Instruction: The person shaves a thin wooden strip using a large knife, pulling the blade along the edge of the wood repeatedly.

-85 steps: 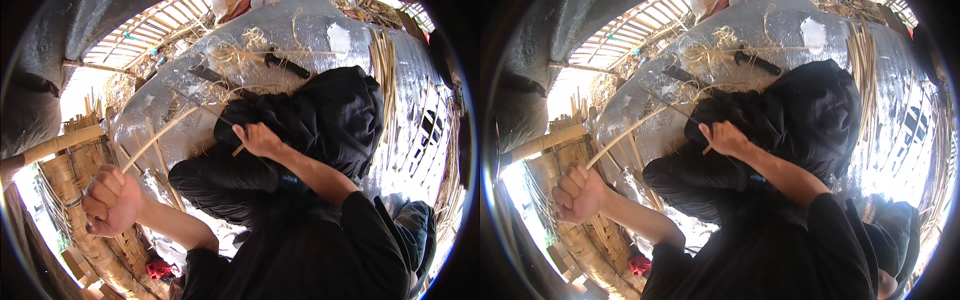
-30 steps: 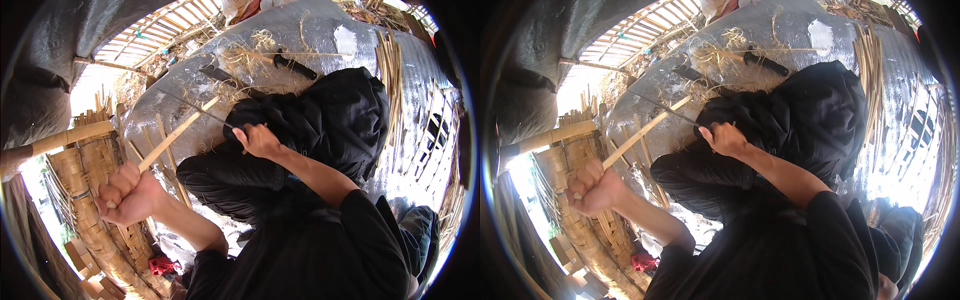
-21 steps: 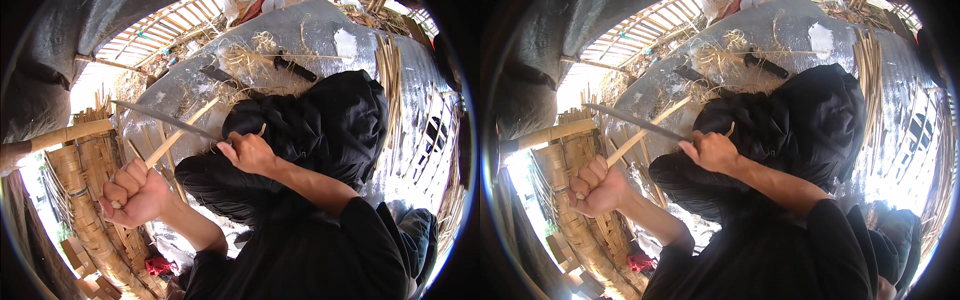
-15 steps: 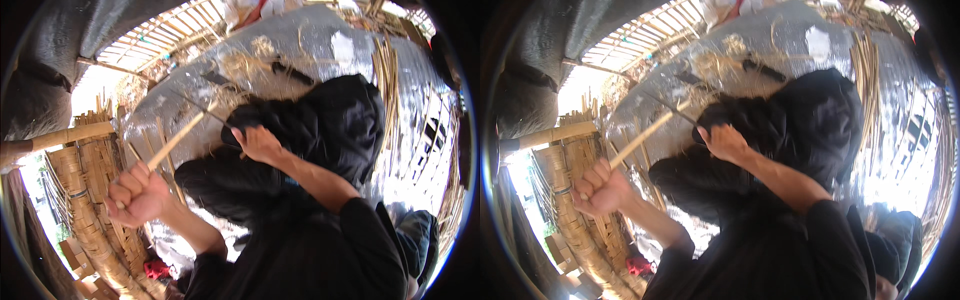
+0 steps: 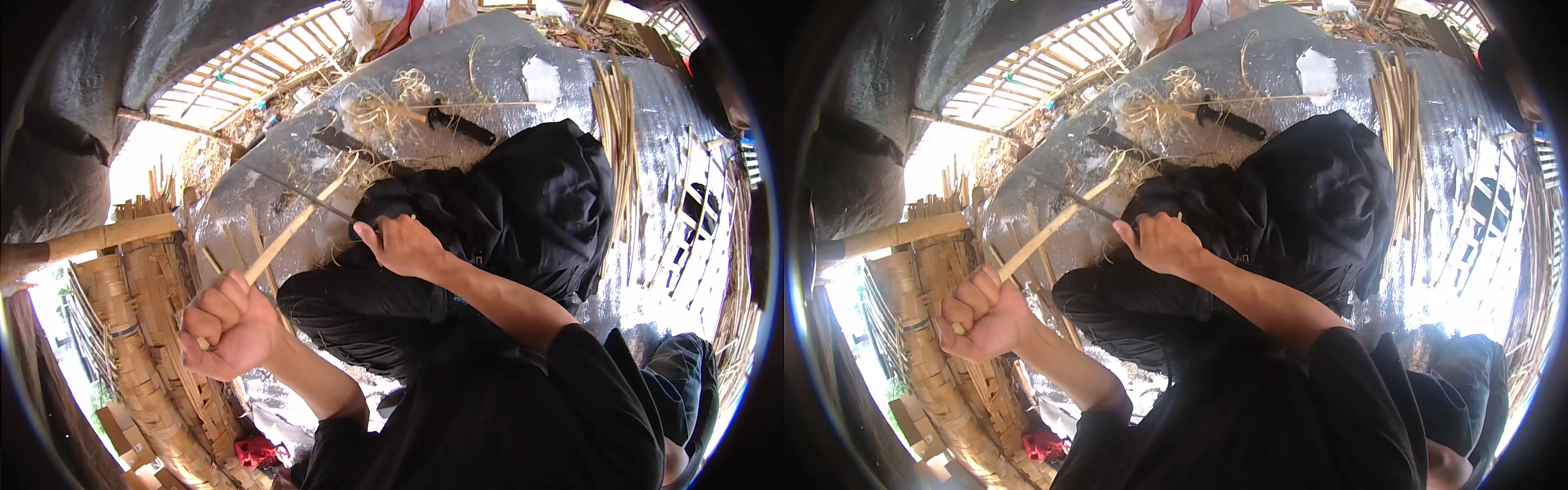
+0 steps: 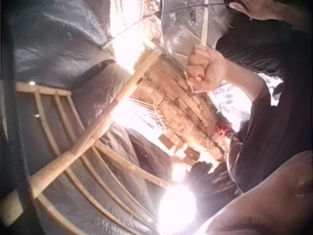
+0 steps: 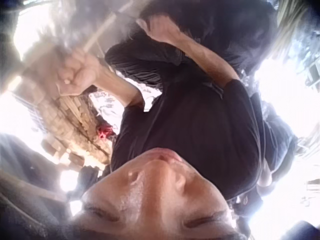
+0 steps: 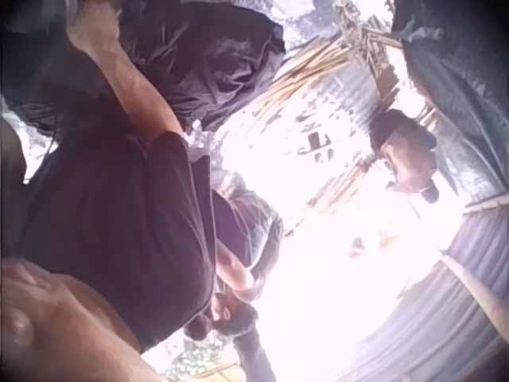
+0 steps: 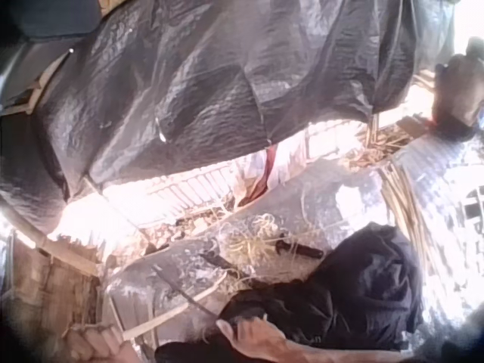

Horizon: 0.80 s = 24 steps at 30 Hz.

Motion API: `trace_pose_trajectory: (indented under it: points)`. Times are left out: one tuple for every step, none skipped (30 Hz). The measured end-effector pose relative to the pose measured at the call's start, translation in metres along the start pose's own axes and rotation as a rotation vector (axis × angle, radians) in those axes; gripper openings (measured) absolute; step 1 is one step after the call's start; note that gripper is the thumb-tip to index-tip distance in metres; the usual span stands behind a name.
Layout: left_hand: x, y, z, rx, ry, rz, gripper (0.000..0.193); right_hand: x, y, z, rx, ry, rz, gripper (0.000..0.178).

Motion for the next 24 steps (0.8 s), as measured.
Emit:
trace_pose_trajectory:
  points:
    - [-0.003, -0.003, 0.0, 0.005, -0.013, -0.019, 0.047, 0.013, -0.005, 0.005, -0.026, -0.045, -0.034, 0.061]
    - [-0.003, -0.003, -0.002, 0.005, -0.021, -0.012, 0.047, 0.005, -0.005, 0.008, -0.137, -0.097, 0.048, 0.06]
    - [-0.003, -0.006, -0.003, 0.007, -0.041, -0.001, 0.047, -0.018, 0.007, 0.014, -0.248, -0.149, 0.13, 0.058]
    - [-0.005, -0.011, -0.004, 0.005, -0.045, 0.016, 0.047, -0.06, 0.027, 0.0, -0.031, 0.078, 0.098, 0.063]
    - [-0.004, -0.014, -0.007, 0.007, -0.05, 0.044, 0.047, -0.096, 0.039, -0.007, 0.175, 0.304, 0.116, 0.067]
    - [-0.009, -0.014, -0.009, 0.004, -0.019, 0.018, 0.047, -0.095, 0.04, -0.008, 0.158, 0.278, 0.063, 0.069]
    - [-0.014, -0.017, -0.006, -0.012, 0.017, -0.006, 0.046, -0.09, 0.038, -0.011, 0.147, 0.246, 0.022, 0.07]
    - [-0.017, -0.02, 0.0, -0.039, 0.015, -0.035, 0.046, -0.078, 0.03, -0.004, 0.166, 0.232, 0.05, 0.069]
    - [-0.015, -0.022, 0.003, -0.062, -0.022, -0.047, 0.046, -0.064, 0.024, 0.001, 0.187, 0.218, 0.078, 0.068]
    - [-0.015, -0.021, 0.002, -0.069, -0.019, -0.048, 0.046, -0.049, 0.017, -0.009, 0.186, 0.168, 0.109, 0.068]
    - [-0.015, -0.022, -0.002, -0.073, -0.018, -0.057, 0.046, -0.031, 0.009, -0.004, 0.108, 0.115, 0.079, 0.069]
    - [-0.014, -0.025, -0.004, -0.077, -0.015, -0.048, 0.046, -0.026, 0.004, -0.004, 0.146, 0.109, 0.005, 0.07]
    - [-0.015, -0.027, -0.004, -0.078, -0.021, -0.035, 0.046, -0.013, -0.001, 0.002, 0.197, 0.117, -0.082, 0.071]
    - [-0.014, -0.026, -0.006, -0.074, -0.028, -0.018, 0.046, -0.026, 0.008, 0.003, 0.142, 0.086, -0.021, 0.071]
    - [-0.013, -0.025, -0.008, -0.071, -0.035, -0.002, 0.046, -0.049, 0.029, 0.005, 0.087, 0.055, 0.041, 0.071]
    - [-0.012, -0.025, -0.006, -0.045, -0.05, -0.002, 0.046, -0.063, 0.037, 0.005, 0.039, 0.014, 0.11, 0.072]
    - [-0.013, -0.026, -0.006, -0.014, -0.054, 0.002, 0.046, -0.077, 0.034, 0.0, 0.088, 0.116, 0.086, 0.071]
    - [-0.013, -0.025, -0.006, 0.016, -0.058, 0.005, 0.046, -0.092, 0.03, -0.006, 0.136, 0.217, 0.062, 0.07]
    - [-0.014, -0.019, -0.007, 0.082, -0.053, -0.012, 0.047, -0.098, 0.03, -0.006, 0.187, 0.325, 0.03, 0.069]
    - [-0.015, -0.014, -0.006, 0.142, -0.039, -0.036, 0.047, -0.075, 0.015, -0.002, 0.302, 0.448, -0.011, 0.066]
    - [-0.012, -0.006, -0.004, 0.203, -0.045, -0.053, 0.048, -0.053, 0.011, -0.007, 0.23, 0.223, 0.019, 0.064]
    - [-0.012, -0.001, -0.001, 0.235, -0.055, -0.093, 0.048, -0.029, 0.01, -0.001, 0.166, 0.006, 0.043, 0.063]
    - [-0.011, 0.004, -0.001, 0.269, -0.038, -0.12, 0.049, -0.001, 0.001, -0.001, 0.084, -0.232, 0.081, 0.061]
    - [-0.009, 0.01, -0.001, 0.303, -0.022, -0.147, 0.049, 0.024, -0.01, 0.007, -0.023, -0.362, 0.04, 0.054]
Point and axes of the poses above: each hand's wrist, its own z-axis away from the middle knuckle, its own y-axis out of the palm, x = y × z, the point moved 10 cm from there along -z, towards the middle knuckle, and after that the axes turned 12 degrees about -x, right-handed, at the moved point
